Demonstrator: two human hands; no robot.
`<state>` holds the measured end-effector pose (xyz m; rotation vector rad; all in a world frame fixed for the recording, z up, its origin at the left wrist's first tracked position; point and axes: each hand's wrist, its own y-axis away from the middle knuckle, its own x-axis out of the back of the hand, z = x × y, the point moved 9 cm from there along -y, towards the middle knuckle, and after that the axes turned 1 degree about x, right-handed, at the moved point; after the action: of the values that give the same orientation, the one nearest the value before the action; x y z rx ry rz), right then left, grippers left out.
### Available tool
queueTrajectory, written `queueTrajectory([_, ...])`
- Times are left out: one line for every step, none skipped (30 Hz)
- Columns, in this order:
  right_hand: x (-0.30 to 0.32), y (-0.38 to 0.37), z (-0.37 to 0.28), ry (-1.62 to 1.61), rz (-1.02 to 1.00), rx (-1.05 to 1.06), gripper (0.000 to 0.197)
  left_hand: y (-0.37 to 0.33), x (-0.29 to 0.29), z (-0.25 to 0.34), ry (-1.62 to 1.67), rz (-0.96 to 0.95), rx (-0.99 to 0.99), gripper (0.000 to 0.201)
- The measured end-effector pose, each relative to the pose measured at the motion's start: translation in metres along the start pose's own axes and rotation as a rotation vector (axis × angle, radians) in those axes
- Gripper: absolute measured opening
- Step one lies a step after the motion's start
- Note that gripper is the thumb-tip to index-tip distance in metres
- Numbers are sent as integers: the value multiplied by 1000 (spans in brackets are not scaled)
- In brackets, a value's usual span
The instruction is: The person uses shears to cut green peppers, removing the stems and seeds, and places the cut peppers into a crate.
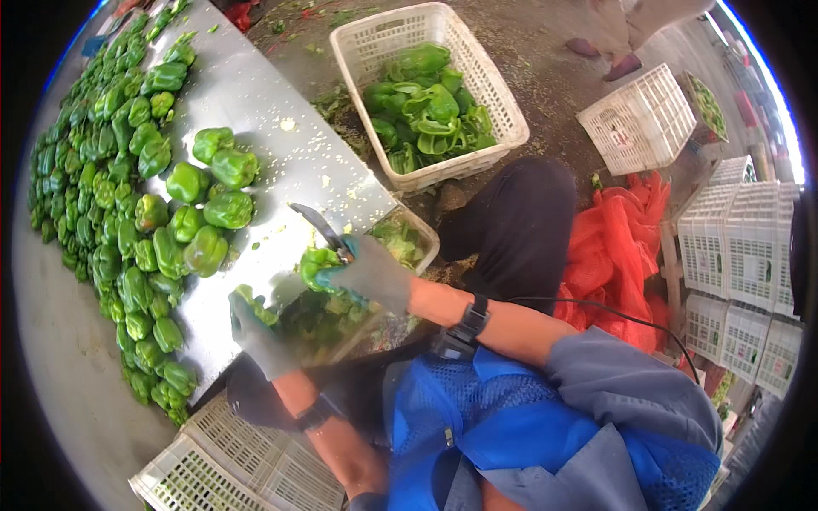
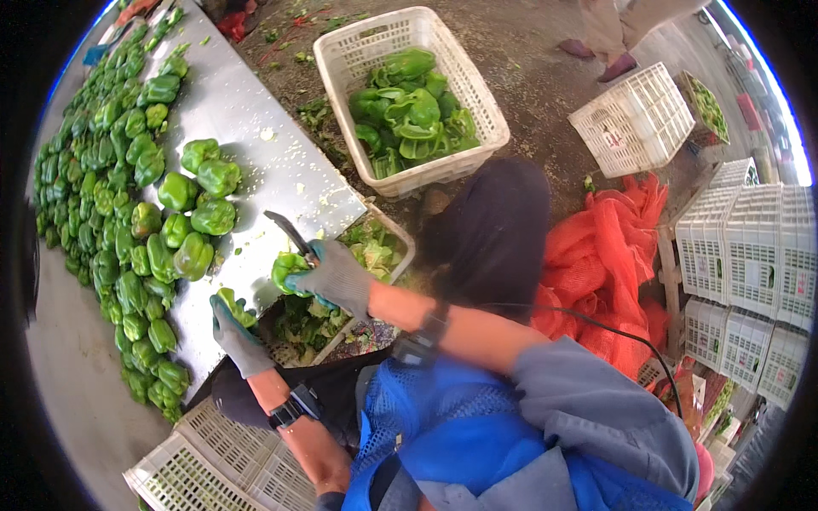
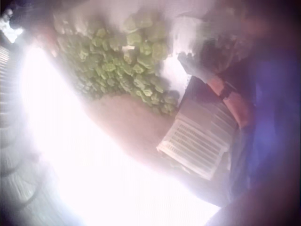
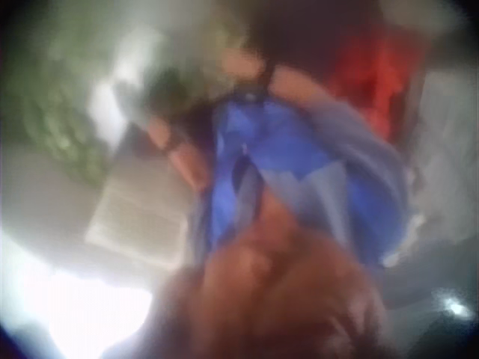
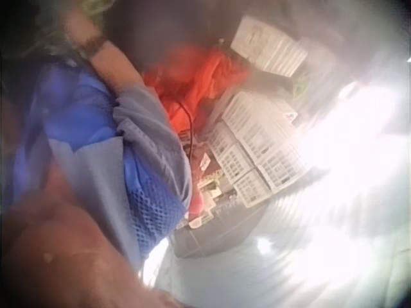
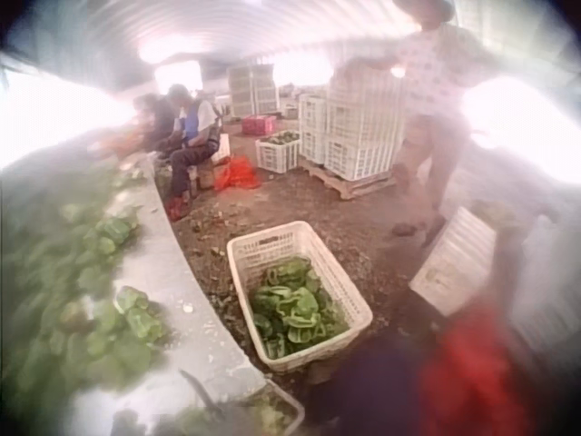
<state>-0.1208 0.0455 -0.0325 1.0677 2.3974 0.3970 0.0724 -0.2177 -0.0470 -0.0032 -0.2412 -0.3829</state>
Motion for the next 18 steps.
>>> queueTrajectory([21,8,6,-60,57,-29,38,12,-57,39,-8,-125,50,53])
queueTrajectory([39,13,11,-65,90,-25,38,21,-113,70,-17,-249,99,55])
queueTrajectory([48,20,10,-122,119,-10,38,20,-151,102,107,-332,35,57])
queueTrajectory([51,25,12,-177,131,-6,39,18,-175,128,226,-398,-25,58])
queueTrajectory([52,33,3,-68,168,-77,40,15,-181,147,217,-382,-32,58])
queueTrajectory([59,31,5,-71,168,-73,40,16,-199,167,237,-407,-42,59])
queueTrajectory([66,26,2,-59,172,30,41,19,-213,186,254,-431,-52,60])
queueTrajectory([73,22,-4,-48,175,132,43,24,-224,201,270,-455,-61,61])
queueTrajectory([78,34,-39,223,224,210,46,28,-226,205,280,-467,-70,63])
queueTrajectory([87,35,-47,214,223,213,46,40,-227,191,212,-463,-38,61])
queueTrajectory([87,36,-60,378,220,310,47,47,-224,162,126,-612,29,63])
queueTrajectory([88,38,-72,543,225,401,48,62,-223,138,-100,-687,191,65])
queueTrajectory([81,46,-93,620,134,461,51,81,-221,119,-101,-746,171,80])
queueTrajectory([78,44,-86,730,132,569,53,96,-211,105,-111,-900,195,70])
queueTrajectory([72,42,-84,800,51,573,54,105,-203,98,-174,-958,82,62])
queueTrajectory([65,41,-81,872,-29,576,55,114,-197,94,-233,-1009,-33,58])
queueTrajectory([65,43,-81,865,-46,578,55,119,-188,82,-68,-948,77,57])
queueTrajectory([59,44,-79,811,-127,549,53,127,-181,75,95,-877,180,57])
